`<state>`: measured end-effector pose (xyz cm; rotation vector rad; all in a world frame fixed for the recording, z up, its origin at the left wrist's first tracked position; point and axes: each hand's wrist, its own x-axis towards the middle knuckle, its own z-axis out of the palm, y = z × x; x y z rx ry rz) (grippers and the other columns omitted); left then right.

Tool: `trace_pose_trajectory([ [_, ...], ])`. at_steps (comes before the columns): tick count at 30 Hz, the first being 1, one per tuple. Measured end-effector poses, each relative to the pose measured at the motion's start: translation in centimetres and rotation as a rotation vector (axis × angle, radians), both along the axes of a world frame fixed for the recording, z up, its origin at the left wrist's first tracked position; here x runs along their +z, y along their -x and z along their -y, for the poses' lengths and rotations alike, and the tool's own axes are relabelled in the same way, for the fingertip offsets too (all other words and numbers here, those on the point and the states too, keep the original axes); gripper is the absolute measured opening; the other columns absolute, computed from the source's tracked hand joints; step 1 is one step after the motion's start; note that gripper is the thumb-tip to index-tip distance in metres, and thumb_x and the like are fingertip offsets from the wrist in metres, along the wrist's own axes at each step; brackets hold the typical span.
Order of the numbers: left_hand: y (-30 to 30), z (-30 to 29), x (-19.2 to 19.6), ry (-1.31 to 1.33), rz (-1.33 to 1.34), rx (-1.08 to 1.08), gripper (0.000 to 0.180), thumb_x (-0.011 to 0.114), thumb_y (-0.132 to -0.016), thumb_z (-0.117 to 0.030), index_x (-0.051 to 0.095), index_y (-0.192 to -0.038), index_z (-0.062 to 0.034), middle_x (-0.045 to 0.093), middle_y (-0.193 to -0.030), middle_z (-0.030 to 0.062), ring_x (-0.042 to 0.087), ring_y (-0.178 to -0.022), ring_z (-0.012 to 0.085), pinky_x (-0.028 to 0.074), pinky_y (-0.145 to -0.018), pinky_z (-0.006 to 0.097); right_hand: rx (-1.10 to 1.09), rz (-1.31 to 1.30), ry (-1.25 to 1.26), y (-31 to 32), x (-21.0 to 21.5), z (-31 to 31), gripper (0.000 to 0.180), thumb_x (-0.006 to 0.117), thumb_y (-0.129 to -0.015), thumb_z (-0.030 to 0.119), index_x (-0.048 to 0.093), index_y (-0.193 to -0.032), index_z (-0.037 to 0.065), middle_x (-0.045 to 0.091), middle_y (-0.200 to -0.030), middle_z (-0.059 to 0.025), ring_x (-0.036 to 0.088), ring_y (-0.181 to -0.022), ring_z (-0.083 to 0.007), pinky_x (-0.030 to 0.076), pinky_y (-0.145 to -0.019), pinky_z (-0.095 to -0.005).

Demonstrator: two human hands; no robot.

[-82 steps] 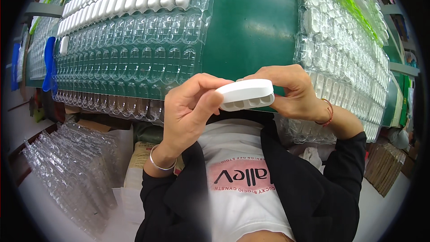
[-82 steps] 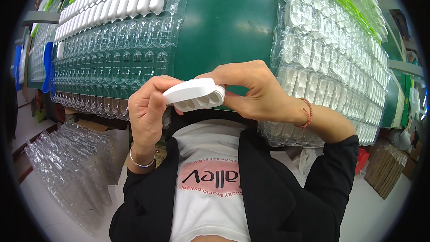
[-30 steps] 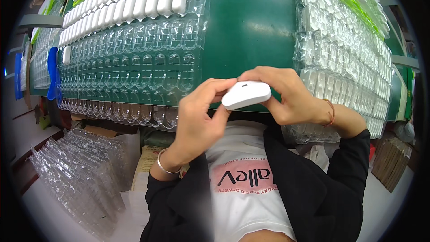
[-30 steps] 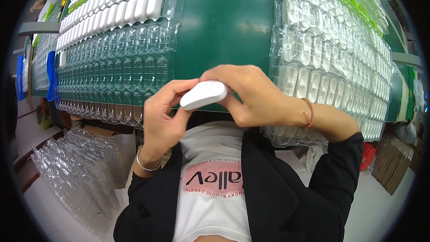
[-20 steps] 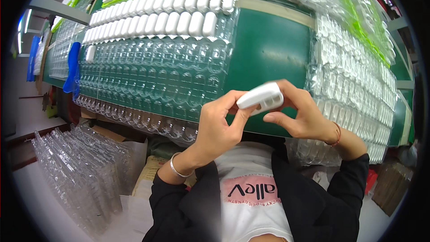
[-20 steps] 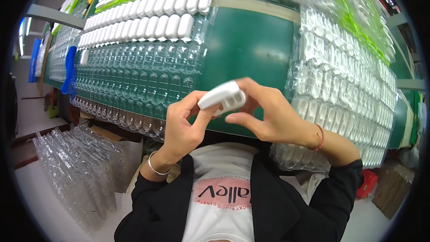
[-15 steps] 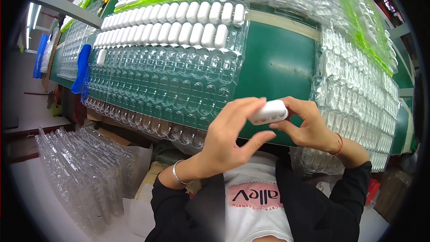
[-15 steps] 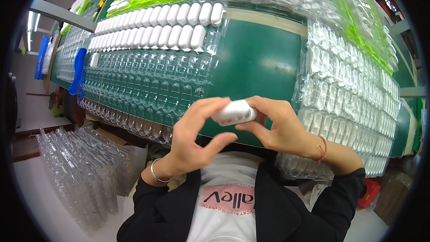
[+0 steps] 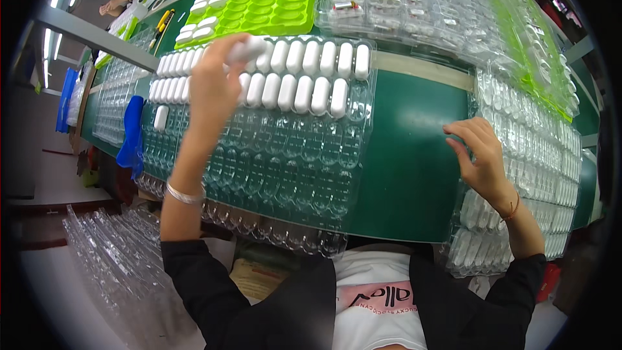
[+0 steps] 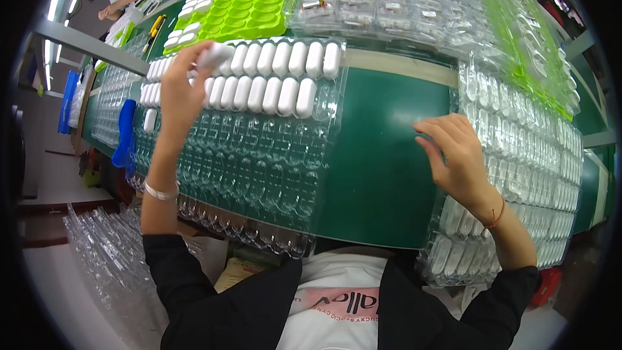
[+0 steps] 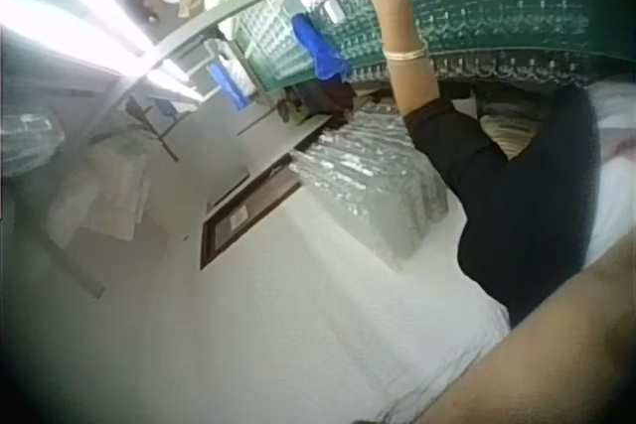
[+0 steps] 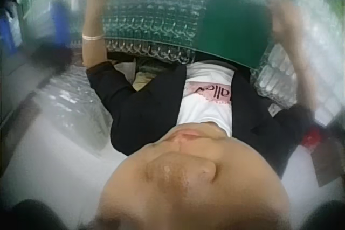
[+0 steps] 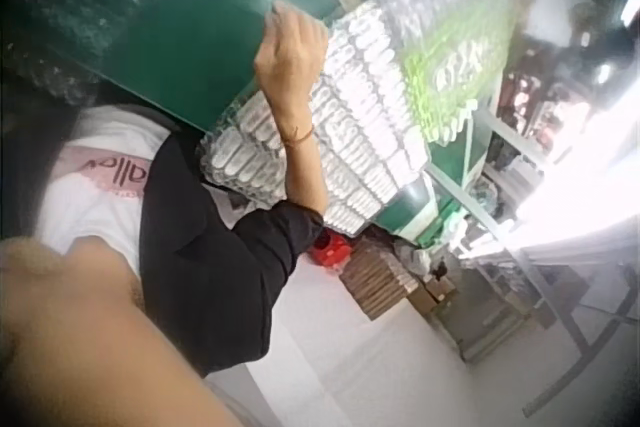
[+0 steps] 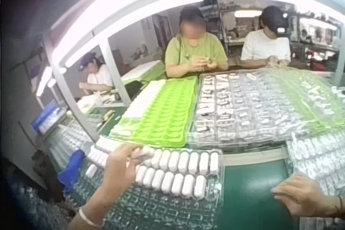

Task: The person assembles white wireless earbuds by hand. They pick up a white charging case and a clear plastic insert, place the insert into the case, and then insert a small white earbud into the insert. The person repeats this process multiple times, handling the components one by one.

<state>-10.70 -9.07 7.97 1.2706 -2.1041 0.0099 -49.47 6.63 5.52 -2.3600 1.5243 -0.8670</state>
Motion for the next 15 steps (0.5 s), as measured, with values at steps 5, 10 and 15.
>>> trace_pose_trajectory([
  [5, -8.7, 14.1, -0.5, 0.079, 0.467, 0.23, 0.033, 0.06, -0.077, 0.007, 0.057, -0.108, -0.0078, 0.065, -0.104, 0.0125, 0.063, -0.095, 0.0341, 0.05, -0.075, 0.042, -0.004, 0.07, -0.019, 0.0, -1.4, 1.0, 0.018, 0.067, -0.076, -0.005, 0.066, -0.092, 0.003, 0.066, -0.088, -0.0098, 0.06, -0.081, -0.027, 0.046, -0.077, -0.0366],
  [10, -13.2, 22.1, -3.1, -0.024, 0.445, 0.236, 0.033, 0.058, -0.077, 0.006, 0.057, -0.106, -0.0081, 0.063, -0.103, 0.0114, 0.062, -0.095, 0.0333, 0.049, -0.077, 0.041, -0.001, 0.052, -0.064, -0.2, -1.5, 1.4, 0.019, 0.068, -0.075, -0.004, 0.066, -0.092, 0.003, 0.066, -0.088, -0.0086, 0.059, -0.078, -0.0272, 0.046, -0.077, -0.0368],
  [15, -12.9, 25.5, -5.5, -0.239, 0.28, 0.166, 0.033, 0.058, -0.076, 0.009, 0.058, -0.106, -0.0056, 0.066, -0.1, 0.0163, 0.064, -0.094, 0.0329, 0.049, -0.082, 0.039, -0.013, 0.025, -0.087, 0.1, -1.9, 1.6, 0.021, 0.069, -0.074, -0.004, 0.066, -0.094, 0.003, 0.066, -0.088, -0.0086, 0.06, -0.076, -0.0264, 0.046, -0.076, -0.0368],
])
